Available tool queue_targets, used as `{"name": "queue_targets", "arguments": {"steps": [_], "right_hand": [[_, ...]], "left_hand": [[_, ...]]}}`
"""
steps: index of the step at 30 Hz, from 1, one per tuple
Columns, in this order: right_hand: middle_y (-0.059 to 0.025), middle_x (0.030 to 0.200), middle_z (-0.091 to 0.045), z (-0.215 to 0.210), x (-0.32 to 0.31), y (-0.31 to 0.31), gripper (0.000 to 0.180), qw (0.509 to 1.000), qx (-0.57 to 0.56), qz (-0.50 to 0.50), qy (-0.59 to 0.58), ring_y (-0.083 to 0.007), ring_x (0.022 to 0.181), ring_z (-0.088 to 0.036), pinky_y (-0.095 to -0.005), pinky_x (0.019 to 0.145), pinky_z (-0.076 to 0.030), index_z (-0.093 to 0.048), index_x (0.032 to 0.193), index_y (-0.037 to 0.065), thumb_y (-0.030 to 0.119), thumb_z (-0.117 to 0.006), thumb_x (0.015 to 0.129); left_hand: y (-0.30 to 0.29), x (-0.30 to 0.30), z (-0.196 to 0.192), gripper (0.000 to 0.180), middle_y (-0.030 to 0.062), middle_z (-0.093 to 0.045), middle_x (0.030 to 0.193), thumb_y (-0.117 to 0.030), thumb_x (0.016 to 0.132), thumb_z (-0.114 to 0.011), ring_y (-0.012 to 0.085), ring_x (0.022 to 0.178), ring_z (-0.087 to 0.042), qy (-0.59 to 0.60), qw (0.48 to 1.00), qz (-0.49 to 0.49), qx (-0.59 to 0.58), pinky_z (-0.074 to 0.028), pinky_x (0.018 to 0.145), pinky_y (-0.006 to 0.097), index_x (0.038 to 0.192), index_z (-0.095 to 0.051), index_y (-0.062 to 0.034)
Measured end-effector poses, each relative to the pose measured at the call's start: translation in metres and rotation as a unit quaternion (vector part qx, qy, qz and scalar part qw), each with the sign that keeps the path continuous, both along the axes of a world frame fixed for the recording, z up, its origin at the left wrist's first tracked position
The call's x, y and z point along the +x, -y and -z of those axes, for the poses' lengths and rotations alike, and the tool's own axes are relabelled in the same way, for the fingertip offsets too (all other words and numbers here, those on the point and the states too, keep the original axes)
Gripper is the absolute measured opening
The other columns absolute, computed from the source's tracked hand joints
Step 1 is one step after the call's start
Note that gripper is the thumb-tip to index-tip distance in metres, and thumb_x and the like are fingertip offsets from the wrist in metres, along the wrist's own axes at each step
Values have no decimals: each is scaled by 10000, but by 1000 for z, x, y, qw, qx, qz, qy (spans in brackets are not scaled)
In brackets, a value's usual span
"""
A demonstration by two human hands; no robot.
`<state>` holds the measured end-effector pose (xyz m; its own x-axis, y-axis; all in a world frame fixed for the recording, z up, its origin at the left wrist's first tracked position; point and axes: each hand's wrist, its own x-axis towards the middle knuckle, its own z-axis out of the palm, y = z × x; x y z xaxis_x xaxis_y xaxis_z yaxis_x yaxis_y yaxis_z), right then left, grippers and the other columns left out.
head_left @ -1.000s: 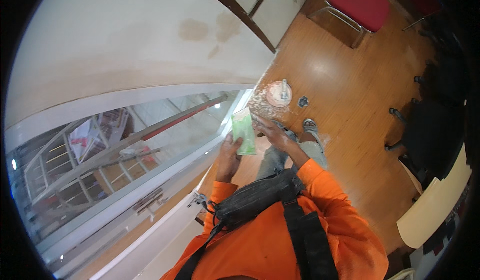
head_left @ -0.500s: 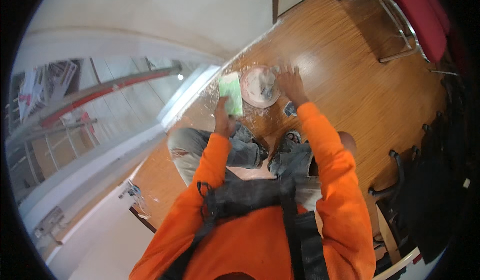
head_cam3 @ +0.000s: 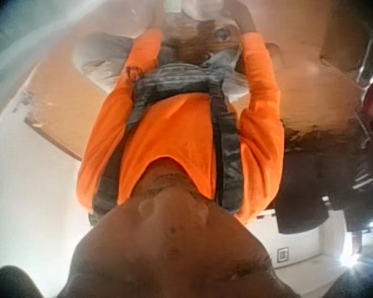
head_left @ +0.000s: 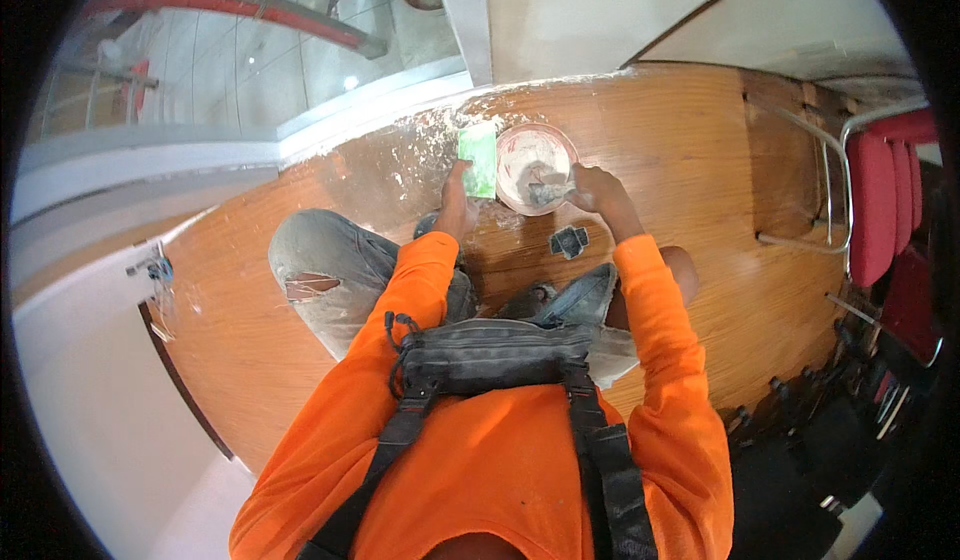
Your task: The person scoops white compound from a bucket using a green scraper and applies it to a vertical wall surface. They smooth the compound in vertical strokes while a coworker works on the floor nearby.
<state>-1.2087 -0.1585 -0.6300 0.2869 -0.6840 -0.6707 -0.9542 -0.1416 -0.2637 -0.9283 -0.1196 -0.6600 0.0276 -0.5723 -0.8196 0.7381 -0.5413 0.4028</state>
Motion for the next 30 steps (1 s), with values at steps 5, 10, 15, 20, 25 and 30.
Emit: {"name": "queue_targets", "arguments": {"steps": [5, 10, 15, 20, 25, 30], "right_hand": [[-251, 1114, -686, -41, 27, -4, 392, 994, -51, 72, -68, -414, 1019, -690, -509, 866, -565, -590, 1218, 29, 241, -590, 889], [-197, 1040, -728, -23, 63, 17, 255, 987, -122, 12, -101, -353, 945, -730, -461, 791, -591, -707, 1070, 32, 165, -549, 922], [-171, 981, -748, 1, 100, 36, 219, 984, -133, -48, -105, -316, 917, -745, -429, 756, -599, -759, 912, 60, 123, -550, 924], [-137, 933, -754, 19, 117, -6, 218, 983, -119, -115, -79, -286, 861, -748, -410, 711, -602, -769, 896, 98, 156, -561, 926], [-158, 920, -737, 3, 110, -22, 198, 983, -140, -100, -62, -309, 838, -745, -425, 698, -602, -742, 939, 77, 168, -567, 928], [-173, 903, -726, 24, 93, 49, 220, 972, -201, -81, -94, -318, 785, -742, -441, 698, -591, -727, 938, 69, 178, -537, 938]], "left_hand": [[-14, -6, 30, 505, 105, -603, 1271, -332, 842, -673, 306, 1171, -558, -46, 995, -80, 31, -394, 1037, 549, 1288, -556, -126], [-23, -12, 24, 510, 105, -585, 1307, -350, 825, -679, 326, 1256, -508, -123, 984, -108, 75, -292, 1129, 562, 1276, -558, -147], [-23, -18, 32, 530, 102, -578, 1328, -351, 809, -679, 326, 1320, -459, -116, 981, -135, 83, -192, 1188, 542, 1287, -548, -163], [-29, -20, 62, 548, 87, -584, 1318, -352, 807, -678, 307, 1291, -482, -129, 972, -194, 40, -219, 1179, 531, 1300, -537, -160], [-34, -15, 84, 526, 70, -591, 1296, -340, 826, -668, 294, 1244, -511, -152, 967, -202, 40, -276, 1151, 512, 1299, -537, -148], [-24, -17, 48, 526, 68, -587, 1295, -356, 834, -659, 299, 1246, -510, -125, 972, -194, 43, -273, 1145, 538, 1302, -529, -155]]}}
